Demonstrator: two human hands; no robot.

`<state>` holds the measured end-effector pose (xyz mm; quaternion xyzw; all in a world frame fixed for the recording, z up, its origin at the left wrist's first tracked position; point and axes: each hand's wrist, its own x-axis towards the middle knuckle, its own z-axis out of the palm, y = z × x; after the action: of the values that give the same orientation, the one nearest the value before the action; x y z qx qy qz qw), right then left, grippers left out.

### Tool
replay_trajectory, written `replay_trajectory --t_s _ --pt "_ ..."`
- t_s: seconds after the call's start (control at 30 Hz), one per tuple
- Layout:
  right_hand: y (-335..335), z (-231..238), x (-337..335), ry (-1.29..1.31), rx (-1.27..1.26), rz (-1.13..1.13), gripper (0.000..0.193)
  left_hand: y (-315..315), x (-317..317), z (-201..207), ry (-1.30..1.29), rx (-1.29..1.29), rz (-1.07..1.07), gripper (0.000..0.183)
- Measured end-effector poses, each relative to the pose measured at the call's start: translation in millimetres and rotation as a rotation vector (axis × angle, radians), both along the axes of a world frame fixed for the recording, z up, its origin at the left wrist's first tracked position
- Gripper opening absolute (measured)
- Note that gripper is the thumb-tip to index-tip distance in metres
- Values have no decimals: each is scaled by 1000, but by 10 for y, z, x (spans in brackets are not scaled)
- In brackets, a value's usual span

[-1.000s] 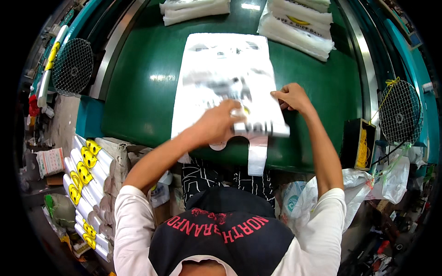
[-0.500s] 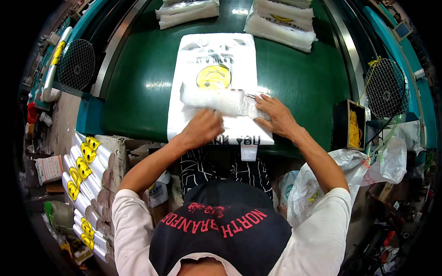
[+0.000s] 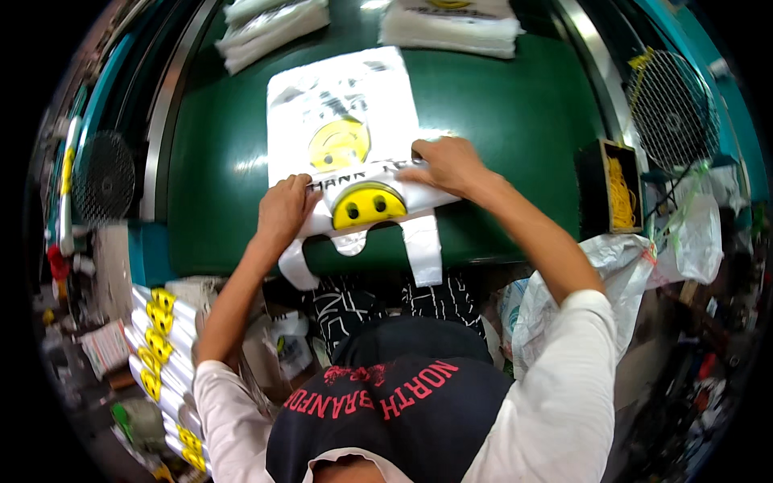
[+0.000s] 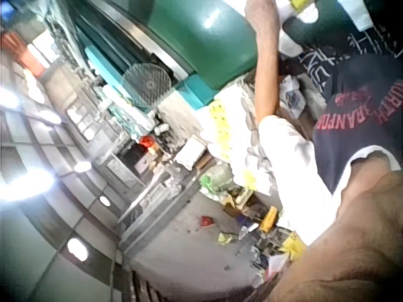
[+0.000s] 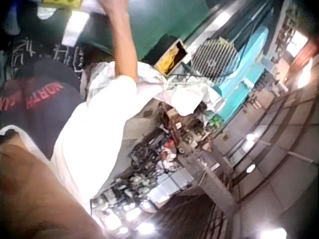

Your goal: The person takes plastic bags with a smiley face print from a conveyor belt, folds them into a rectangular shape by hand, and places them in a stack to the side.

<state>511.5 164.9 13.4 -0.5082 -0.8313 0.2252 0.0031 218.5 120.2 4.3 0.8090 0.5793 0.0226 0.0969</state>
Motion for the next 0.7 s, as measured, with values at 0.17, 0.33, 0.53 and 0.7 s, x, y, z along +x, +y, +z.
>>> replay_trajectory --t_s 0.17,0.33,0.53,0.7 --pt "191 -452 -7 66 85 -141 40 179 333 -303 -259 203 -210 59" --pt "-63 172 1389 82 621 -475 19 255 442 -99 -71 -49 -77 60" --pt "-710 34 2961 -502 363 -827 24 86 563 -195 -419 -444 107 58" --pt "-922 141 2866 -228 612 -894 21 -284 530 -107 -1127 -863 296 55"
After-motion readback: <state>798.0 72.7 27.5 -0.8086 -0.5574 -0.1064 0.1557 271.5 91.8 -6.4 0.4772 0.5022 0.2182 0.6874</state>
